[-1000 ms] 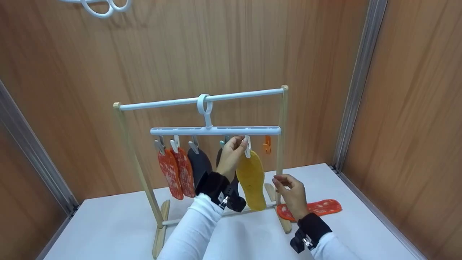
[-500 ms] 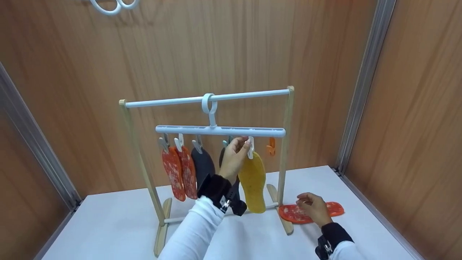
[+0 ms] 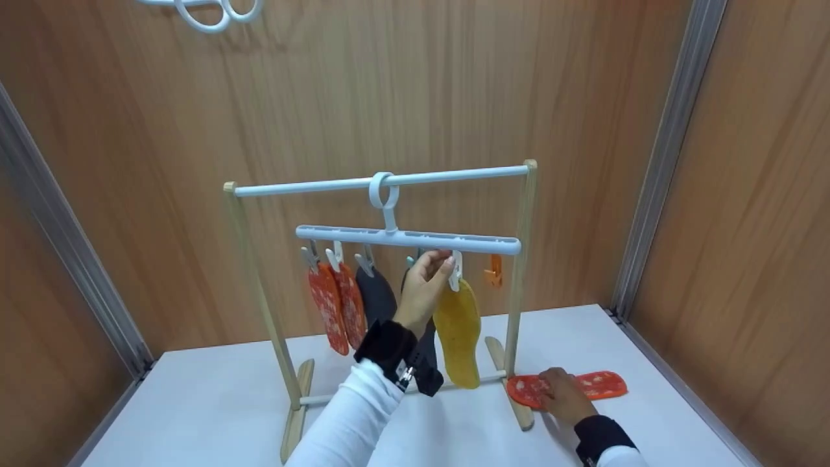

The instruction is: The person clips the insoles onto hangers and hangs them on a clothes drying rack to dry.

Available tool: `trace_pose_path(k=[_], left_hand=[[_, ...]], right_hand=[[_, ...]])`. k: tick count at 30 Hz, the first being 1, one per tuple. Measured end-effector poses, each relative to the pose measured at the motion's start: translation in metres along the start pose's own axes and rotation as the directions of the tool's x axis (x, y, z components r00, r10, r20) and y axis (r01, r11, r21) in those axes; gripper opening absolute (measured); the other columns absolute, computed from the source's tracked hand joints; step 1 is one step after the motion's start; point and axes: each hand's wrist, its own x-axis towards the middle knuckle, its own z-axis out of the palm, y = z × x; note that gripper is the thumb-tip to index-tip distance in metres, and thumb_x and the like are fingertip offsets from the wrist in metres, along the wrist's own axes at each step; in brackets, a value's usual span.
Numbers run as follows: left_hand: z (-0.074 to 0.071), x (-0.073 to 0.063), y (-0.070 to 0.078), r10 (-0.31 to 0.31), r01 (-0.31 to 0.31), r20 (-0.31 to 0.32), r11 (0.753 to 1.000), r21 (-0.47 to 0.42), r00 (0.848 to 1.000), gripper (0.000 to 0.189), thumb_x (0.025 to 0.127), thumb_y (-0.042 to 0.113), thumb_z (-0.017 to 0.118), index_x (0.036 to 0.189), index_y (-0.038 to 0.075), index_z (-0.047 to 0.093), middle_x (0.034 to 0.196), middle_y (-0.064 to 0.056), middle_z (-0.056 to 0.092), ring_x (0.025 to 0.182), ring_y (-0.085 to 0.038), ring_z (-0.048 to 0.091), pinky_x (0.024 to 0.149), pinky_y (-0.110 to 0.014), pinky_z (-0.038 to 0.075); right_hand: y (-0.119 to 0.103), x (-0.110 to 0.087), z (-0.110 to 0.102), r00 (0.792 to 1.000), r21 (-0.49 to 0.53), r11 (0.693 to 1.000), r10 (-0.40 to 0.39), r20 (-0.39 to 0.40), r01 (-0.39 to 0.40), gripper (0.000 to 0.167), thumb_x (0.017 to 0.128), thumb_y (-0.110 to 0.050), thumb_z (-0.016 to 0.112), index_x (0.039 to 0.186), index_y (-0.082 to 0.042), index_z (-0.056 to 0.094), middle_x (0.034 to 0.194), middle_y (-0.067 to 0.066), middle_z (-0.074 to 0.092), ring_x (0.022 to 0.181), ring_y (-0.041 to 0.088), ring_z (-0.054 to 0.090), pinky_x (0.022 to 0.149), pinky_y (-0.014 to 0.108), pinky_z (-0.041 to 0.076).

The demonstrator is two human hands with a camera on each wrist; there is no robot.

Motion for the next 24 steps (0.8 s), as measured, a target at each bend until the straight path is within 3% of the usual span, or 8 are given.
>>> trace_pose_path(k=[5, 8, 13, 17, 18, 20, 24], left_hand=[[0.001, -0.002, 0.0, 0.017, -0.018, -0.046, 1.0, -0.009, 0.999, 0.039, 0.098, 0.021, 0.052, 0.127, -0.004, 0.049, 0.121, -0.015, 0.057, 0.112, -0.023, 0.052, 0.101, -0.036, 0.041], [0.003, -0.006, 0.002, -0.006, 0.006, -0.116, 1.0, 0.001, 0.993, 0.038, 0.097, 0.024, 0.053, 0.124, -0.003, 0.051, 0.119, -0.014, 0.059, 0.11, -0.022, 0.054, 0.1, -0.037, 0.042], [0.004, -0.017, 0.009, -0.021, 0.035, -0.269, 0.998, 0.049, 0.963, 0.033, 0.094, 0.027, 0.057, 0.115, 0.001, 0.054, 0.107, -0.011, 0.06, 0.098, -0.02, 0.055, 0.091, -0.033, 0.047], [0.006, -0.026, 0.015, 0.079, -0.037, -0.357, 0.992, 0.122, 0.931, 0.026, 0.093, 0.022, 0.06, 0.107, 0.002, 0.055, 0.1, -0.01, 0.059, 0.089, -0.019, 0.054, 0.081, -0.027, 0.047], [0.007, -0.029, 0.017, 0.11, -0.063, -0.352, 0.988, 0.142, 0.929, 0.024, 0.093, 0.021, 0.059, 0.107, 0.001, 0.054, 0.099, -0.01, 0.059, 0.088, -0.019, 0.054, 0.08, -0.026, 0.047], [0.014, -0.034, 0.021, 0.157, -0.111, -0.293, 0.98, 0.168, 0.943, 0.022, 0.094, 0.018, 0.058, 0.107, 0.001, 0.054, 0.099, -0.011, 0.058, 0.086, -0.021, 0.054, 0.079, -0.026, 0.047], [0.036, -0.043, 0.028, 0.152, -0.135, -0.086, 0.975, 0.175, 0.985, 0.031, 0.095, 0.018, 0.056, 0.12, 0.001, 0.051, 0.114, -0.012, 0.056, 0.102, -0.023, 0.056, 0.092, -0.031, 0.046]], right_hand=[[0.003, 0.012, 0.006, 0.997, 0.026, 0.999, 0.025, 0.071, -0.027, 0.041, 0.088, -0.007, 0.061, 0.127, 0.004, 0.051, 0.127, 0.023, 0.05, 0.118, 0.039, 0.047, 0.099, 0.056, 0.038], [0.004, 0.021, 0.008, 0.996, 0.047, 0.999, 0.019, 0.092, -0.024, 0.041, 0.089, -0.006, 0.06, 0.127, 0.004, 0.049, 0.128, 0.024, 0.05, 0.121, 0.042, 0.044, 0.1, 0.057, 0.036], [0.003, 0.027, 0.009, 0.991, 0.042, 0.999, 0.003, 0.134, -0.009, 0.043, 0.09, -0.004, 0.057, 0.131, 0.003, 0.047, 0.133, 0.025, 0.046, 0.125, 0.043, 0.04, 0.101, 0.059, 0.032], [0.003, 0.029, 0.009, 0.988, 0.033, 0.999, -0.002, 0.156, -0.003, 0.044, 0.092, -0.004, 0.055, 0.134, 0.001, 0.046, 0.136, 0.025, 0.044, 0.128, 0.044, 0.037, 0.103, 0.06, 0.029], [0.003, 0.029, 0.01, 0.988, 0.03, 1.0, -0.005, 0.157, 0.0, 0.043, 0.092, -0.004, 0.054, 0.134, 0.001, 0.046, 0.136, 0.024, 0.044, 0.128, 0.044, 0.037, 0.103, 0.06, 0.029], [0.005, 0.029, 0.009, 0.988, 0.016, 1.0, -0.016, 0.151, 0.014, 0.042, 0.093, -0.003, 0.052, 0.134, 0.001, 0.046, 0.136, 0.024, 0.045, 0.128, 0.044, 0.037, 0.103, 0.06, 0.028], [0.011, 0.028, 0.011, 0.989, -0.038, 0.997, -0.058, 0.134, 0.064, 0.042, 0.092, 0.0, 0.051, 0.134, 0.004, 0.046, 0.136, 0.025, 0.046, 0.128, 0.044, 0.037, 0.104, 0.06, 0.028]])
